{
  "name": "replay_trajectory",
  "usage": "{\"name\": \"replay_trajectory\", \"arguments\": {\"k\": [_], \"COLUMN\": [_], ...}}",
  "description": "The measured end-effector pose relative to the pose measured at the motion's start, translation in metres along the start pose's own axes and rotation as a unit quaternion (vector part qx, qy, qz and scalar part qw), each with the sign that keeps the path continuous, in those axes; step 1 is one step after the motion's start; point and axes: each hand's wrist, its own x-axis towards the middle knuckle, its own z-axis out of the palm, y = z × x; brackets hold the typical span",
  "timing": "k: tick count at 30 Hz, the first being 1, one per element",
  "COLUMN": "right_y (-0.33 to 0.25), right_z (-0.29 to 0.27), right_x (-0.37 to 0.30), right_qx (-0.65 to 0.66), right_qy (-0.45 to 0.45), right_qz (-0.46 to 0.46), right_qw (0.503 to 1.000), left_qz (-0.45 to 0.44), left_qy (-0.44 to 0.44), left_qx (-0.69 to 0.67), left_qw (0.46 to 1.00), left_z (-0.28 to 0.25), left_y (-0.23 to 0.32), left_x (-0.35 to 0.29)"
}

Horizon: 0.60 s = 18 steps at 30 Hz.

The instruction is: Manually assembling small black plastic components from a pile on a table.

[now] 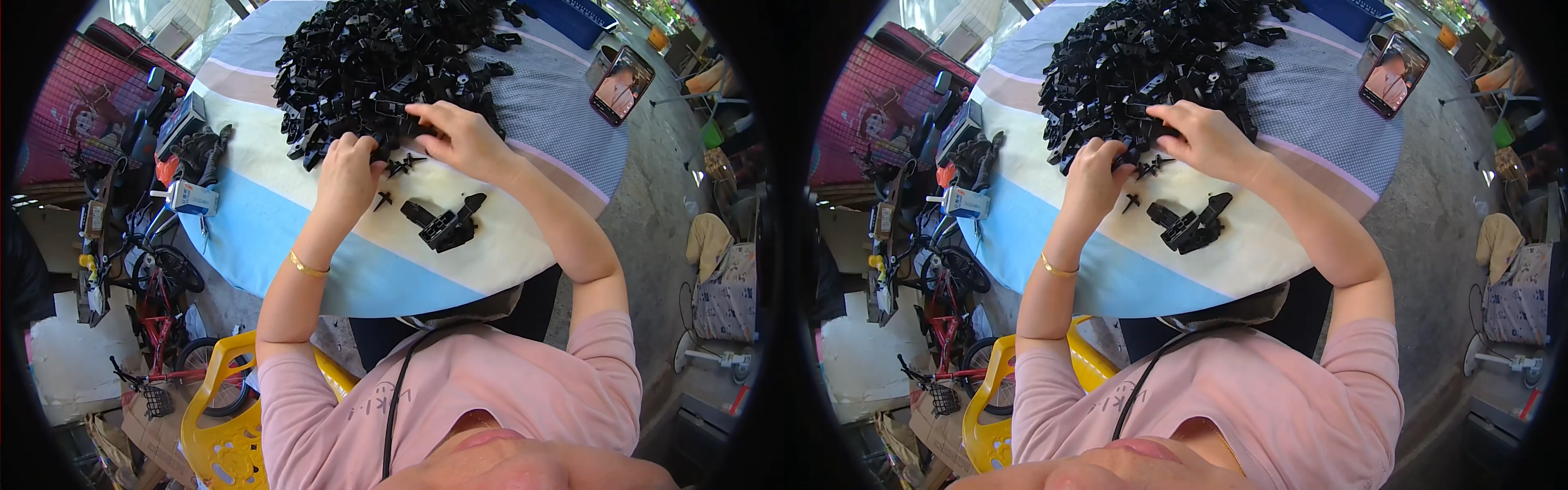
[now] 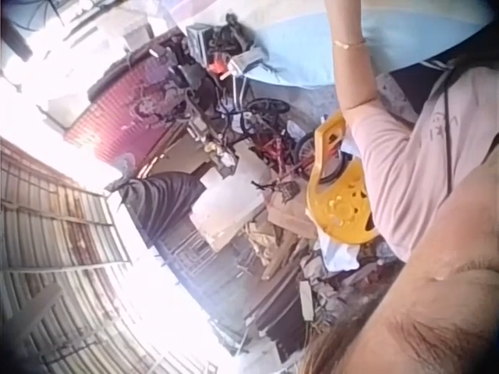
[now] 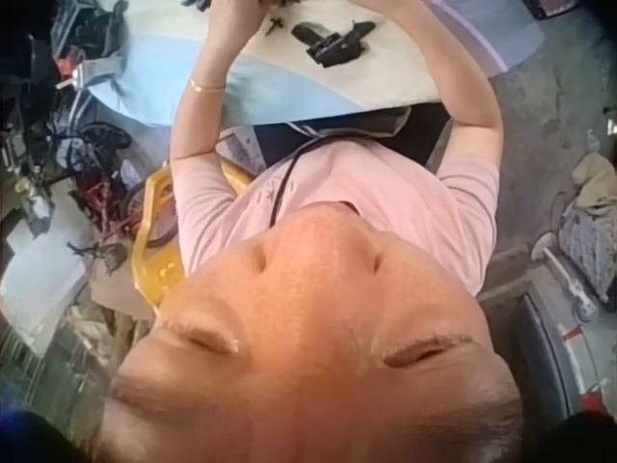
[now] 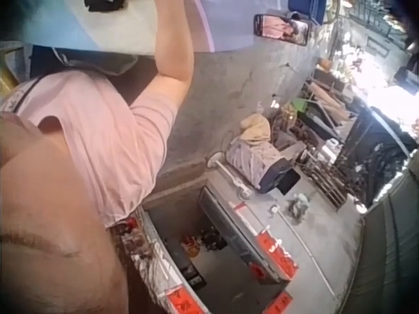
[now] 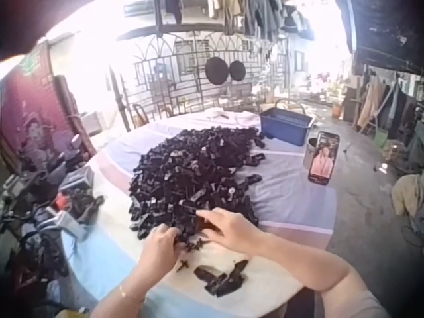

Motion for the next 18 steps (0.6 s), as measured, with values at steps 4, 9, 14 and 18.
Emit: {"name": "replay_trajectory", "arguments": {"k": [4, 9, 14, 18], "right_y": [0.0, -0.015, -0.02, -0.021], "right_z": [0.0, -0.002, -0.001, 0.003], "right_x": [-0.004, -0.006, -0.005, -0.009], "right_qx": [0.134, 0.266, 0.337, 0.344], "right_qy": [-0.003, -0.031, -0.046, -0.032], "right_qz": [0.059, 0.211, 0.267, 0.276], "right_qw": [0.989, 0.94, 0.902, 0.897], "left_qz": [0.004, 0.039, -0.181, -0.178], "left_qy": [0.0, -0.008, -0.04, -0.022], "left_qx": [0.041, 0.025, -0.545, -0.554], "left_qw": [0.999, 0.999, 0.818, 0.813], "left_z": [0.009, 0.002, -0.004, -0.006], "left_y": [0.008, 0.016, 0.017, 0.025], "left_x": [-0.001, -0.003, 0.008, 0.008]}}
